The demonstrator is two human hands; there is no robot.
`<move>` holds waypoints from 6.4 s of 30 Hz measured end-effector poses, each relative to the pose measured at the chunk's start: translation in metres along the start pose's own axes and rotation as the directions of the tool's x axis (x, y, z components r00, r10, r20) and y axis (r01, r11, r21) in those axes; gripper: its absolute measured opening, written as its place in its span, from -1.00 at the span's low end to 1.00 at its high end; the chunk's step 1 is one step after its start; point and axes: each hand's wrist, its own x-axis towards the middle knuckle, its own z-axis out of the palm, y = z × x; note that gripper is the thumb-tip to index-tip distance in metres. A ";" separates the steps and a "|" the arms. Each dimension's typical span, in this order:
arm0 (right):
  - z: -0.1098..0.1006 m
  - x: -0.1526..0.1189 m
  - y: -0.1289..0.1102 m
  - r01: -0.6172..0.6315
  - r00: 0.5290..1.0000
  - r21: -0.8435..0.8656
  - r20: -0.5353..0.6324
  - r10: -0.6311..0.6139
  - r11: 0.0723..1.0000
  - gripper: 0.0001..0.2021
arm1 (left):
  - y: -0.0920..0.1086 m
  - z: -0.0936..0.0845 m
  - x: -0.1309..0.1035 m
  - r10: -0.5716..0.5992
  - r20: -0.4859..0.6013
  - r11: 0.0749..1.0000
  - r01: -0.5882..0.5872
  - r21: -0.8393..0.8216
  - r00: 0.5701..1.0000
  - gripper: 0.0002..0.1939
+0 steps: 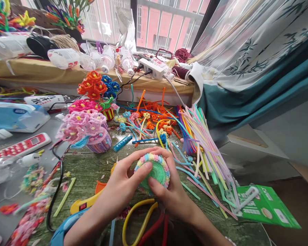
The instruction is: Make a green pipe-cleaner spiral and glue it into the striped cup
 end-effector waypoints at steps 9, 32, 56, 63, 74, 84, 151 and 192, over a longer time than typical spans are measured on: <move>0.000 0.001 0.000 -0.006 1.000 -0.009 0.011 0.006 1.000 -0.51 | -0.005 0.001 0.000 -0.029 -0.009 0.999 0.029 -0.038 1.000 -0.73; -0.005 0.018 0.013 0.001 0.999 -0.094 -0.039 -0.005 0.996 -0.34 | -0.026 -0.007 0.013 -0.231 -0.082 0.953 0.208 -0.218 0.970 -0.47; -0.002 0.015 0.013 0.245 0.931 -0.518 -0.110 -0.348 0.820 -0.34 | -0.025 -0.004 0.013 0.002 0.129 0.977 0.025 -0.213 0.992 -0.69; -0.003 0.010 0.019 0.200 0.942 -0.508 -0.135 -0.307 0.838 -0.14 | -0.029 -0.003 0.010 -0.032 0.094 0.966 0.055 -0.253 0.995 -0.63; 0.000 0.008 0.016 0.145 0.943 -0.522 -0.185 -0.277 0.840 -0.25 | -0.026 0.001 0.007 -0.061 0.105 0.968 0.085 -0.235 0.993 -0.63; -0.008 0.013 0.013 0.103 0.965 -0.387 -0.183 -0.186 0.916 -0.35 | -0.017 -0.007 0.008 -0.064 0.273 0.985 0.104 -0.137 0.960 -0.38; -0.024 0.022 0.008 0.169 0.975 -0.252 -0.097 -0.199 0.953 -0.38 | -0.005 0.000 0.004 -0.054 -0.182 0.990 0.029 -0.136 0.982 -0.64; -0.015 0.018 0.013 0.420 0.904 -0.545 0.184 -0.385 0.726 -0.29 | -0.020 0.004 0.006 -0.006 -0.198 0.997 0.022 0.076 0.980 -0.69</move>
